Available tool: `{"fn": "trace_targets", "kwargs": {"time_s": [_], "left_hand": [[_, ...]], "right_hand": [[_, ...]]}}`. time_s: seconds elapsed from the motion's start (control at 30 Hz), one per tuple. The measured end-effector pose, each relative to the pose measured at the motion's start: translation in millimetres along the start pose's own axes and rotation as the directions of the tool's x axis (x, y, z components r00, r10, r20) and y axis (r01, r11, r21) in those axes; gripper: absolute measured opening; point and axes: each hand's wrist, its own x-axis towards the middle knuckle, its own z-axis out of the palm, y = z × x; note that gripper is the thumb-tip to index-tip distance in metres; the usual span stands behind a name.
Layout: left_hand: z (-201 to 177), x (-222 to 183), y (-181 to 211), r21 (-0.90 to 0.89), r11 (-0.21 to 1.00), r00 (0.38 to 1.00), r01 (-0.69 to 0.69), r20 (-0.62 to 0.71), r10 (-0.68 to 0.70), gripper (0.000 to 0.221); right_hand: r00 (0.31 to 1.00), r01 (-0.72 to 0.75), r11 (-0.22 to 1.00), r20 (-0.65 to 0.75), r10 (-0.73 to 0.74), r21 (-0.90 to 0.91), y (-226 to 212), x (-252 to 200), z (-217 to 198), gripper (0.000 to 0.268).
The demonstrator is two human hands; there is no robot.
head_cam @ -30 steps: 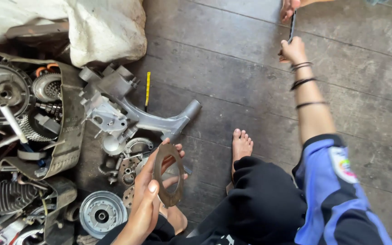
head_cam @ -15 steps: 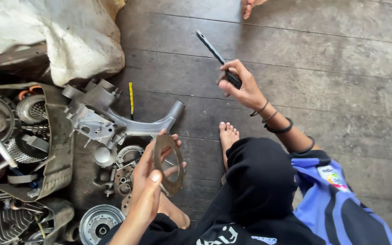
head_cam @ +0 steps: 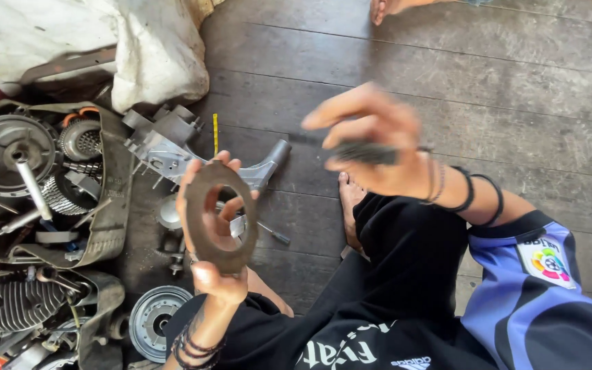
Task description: Cleaning various motorcycle engine components like clutch plates and pistons using a wire brush to remove grime.
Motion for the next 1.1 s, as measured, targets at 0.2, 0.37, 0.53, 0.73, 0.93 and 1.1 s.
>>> {"fn": "trace_targets", "kwargs": {"time_s": [0.2, 0.37, 0.53, 0.73, 0.93, 1.1], "left_hand": [[5, 1, -15, -0.132, 0.990, 0.999, 0.044, -0.010, -0.046, 0.107], [21, 6, -27, -0.167, 0.984, 0.998, 0.068, -0.006, -0.070, 0.098], [34, 15, -31, -0.321, 0.938, 0.984, 0.132, -0.072, -0.163, 0.097], [48, 11, -40, -0.100, 0.995, 0.994, 0.017, -0.108, -0.028, 0.102], [58, 8, -33, -0.109, 0.990, 0.990, 0.084, -0.106, -0.096, 0.100], [52, 3, -34, -0.266, 0.953, 0.973, 0.146, -0.134, -0.186, 0.100]], "right_hand": [[0.894, -0.047, 0.988, 0.435, 0.107, -0.146, 6, -39, 25, 0.018], [0.851, -0.244, 0.970, 0.476, 0.223, -0.016, 5, -44, 28, 0.017], [0.824, -0.264, 0.963, 0.534, 0.192, 0.060, 18, -48, 16, 0.016], [0.856, -0.258, 0.952, 0.495, 0.146, 0.166, 35, -67, 18, 0.032], [0.860, -0.293, 0.928, 0.489, 0.149, 0.232, 45, -70, 16, 0.031], [0.826, -0.223, 0.943, 0.561, 0.049, 0.247, 35, -81, 22, 0.038]]}}
